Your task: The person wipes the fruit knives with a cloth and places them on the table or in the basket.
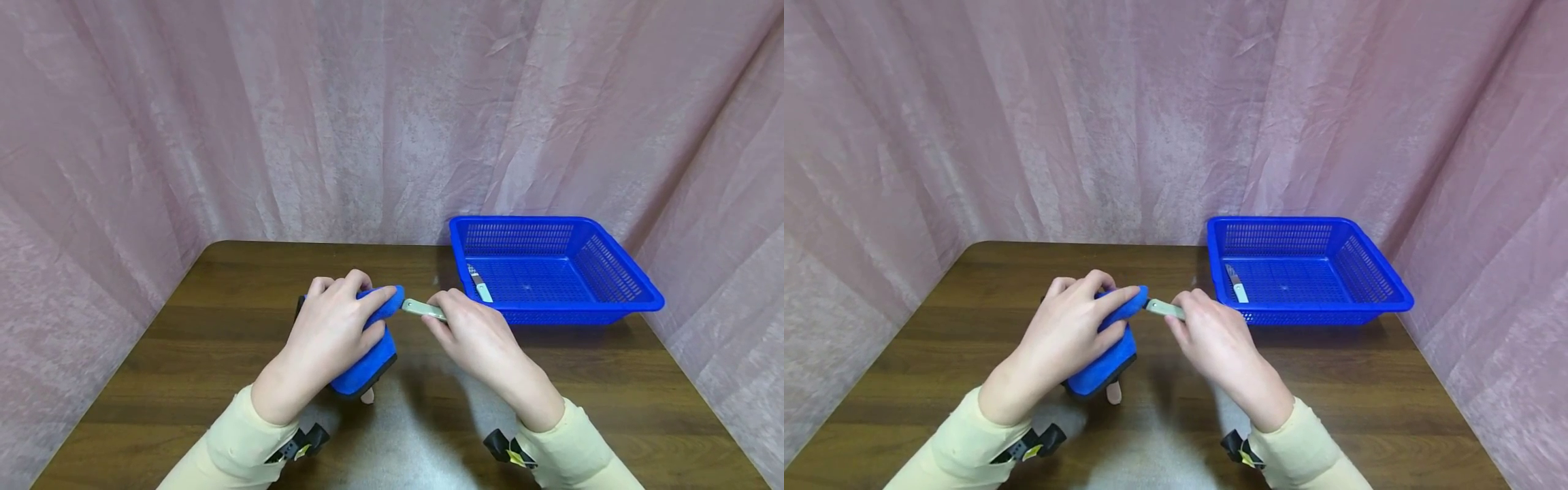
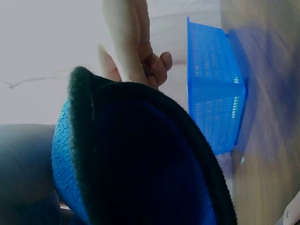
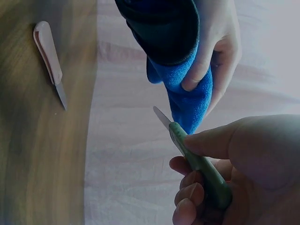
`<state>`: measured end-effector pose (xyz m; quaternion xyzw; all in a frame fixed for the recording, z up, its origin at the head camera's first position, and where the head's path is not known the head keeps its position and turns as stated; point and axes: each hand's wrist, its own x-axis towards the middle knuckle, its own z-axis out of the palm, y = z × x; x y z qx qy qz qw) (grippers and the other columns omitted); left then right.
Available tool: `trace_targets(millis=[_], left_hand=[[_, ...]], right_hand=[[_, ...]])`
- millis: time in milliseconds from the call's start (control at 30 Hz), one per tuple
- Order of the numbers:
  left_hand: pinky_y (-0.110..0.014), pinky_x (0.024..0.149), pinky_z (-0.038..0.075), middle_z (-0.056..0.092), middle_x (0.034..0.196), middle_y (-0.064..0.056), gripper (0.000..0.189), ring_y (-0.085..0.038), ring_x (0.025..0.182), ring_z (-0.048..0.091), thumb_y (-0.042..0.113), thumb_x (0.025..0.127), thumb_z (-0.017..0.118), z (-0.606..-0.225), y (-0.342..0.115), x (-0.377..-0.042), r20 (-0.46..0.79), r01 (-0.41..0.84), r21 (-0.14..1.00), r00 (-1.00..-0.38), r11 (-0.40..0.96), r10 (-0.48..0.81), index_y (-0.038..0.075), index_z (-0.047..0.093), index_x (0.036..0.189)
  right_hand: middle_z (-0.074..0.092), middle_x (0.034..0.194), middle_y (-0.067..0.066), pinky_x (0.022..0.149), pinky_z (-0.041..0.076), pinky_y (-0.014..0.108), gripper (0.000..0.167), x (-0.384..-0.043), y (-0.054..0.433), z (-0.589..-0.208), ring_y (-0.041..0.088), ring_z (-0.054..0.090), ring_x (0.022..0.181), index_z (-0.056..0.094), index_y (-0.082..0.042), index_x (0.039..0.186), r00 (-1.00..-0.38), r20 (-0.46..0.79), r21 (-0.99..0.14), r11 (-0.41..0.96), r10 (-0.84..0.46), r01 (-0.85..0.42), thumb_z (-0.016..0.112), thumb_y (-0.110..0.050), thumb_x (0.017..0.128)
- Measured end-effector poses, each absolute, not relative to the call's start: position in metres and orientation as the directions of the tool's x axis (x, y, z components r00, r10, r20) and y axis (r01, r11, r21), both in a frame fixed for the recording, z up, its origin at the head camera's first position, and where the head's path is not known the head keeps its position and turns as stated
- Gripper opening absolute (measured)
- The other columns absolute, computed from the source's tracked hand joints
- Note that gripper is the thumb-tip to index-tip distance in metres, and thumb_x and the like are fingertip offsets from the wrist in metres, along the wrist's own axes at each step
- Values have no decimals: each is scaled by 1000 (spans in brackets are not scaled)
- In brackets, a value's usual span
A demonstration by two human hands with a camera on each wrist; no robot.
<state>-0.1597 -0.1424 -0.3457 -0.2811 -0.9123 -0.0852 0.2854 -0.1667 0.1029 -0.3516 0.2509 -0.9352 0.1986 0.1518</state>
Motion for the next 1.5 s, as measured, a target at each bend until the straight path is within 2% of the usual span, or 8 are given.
trace_targets(millis=[367,967,1500], left_hand=[[-54,88,52,70,111,-10,39,-24,91,74,22,94,79,-351,-138,-159,553,565,-32,-678,825,485,23,81,133],[-54,86,51,70,111,-11,39,-24,89,73,22,95,77,-351,-142,-160,529,538,-20,-709,842,466,23,81,134],[-56,88,49,70,113,-12,40,-29,92,73,23,96,77,-349,-149,-163,504,504,14,-749,863,430,23,80,136]], right_hand=[[59,87,-4,58,47,32,13,-167,104,-352,10,50,68,75,-11,111,-828,361,-294,790,-429,-537,77,-22,105],[58,86,-6,58,46,32,14,-167,104,-352,10,49,67,75,-13,107,-824,388,-309,784,-413,-539,76,-27,106],[59,86,-6,59,48,34,15,-168,104,-350,10,52,67,75,-13,107,-839,369,-315,796,-399,-517,75,-28,107]])
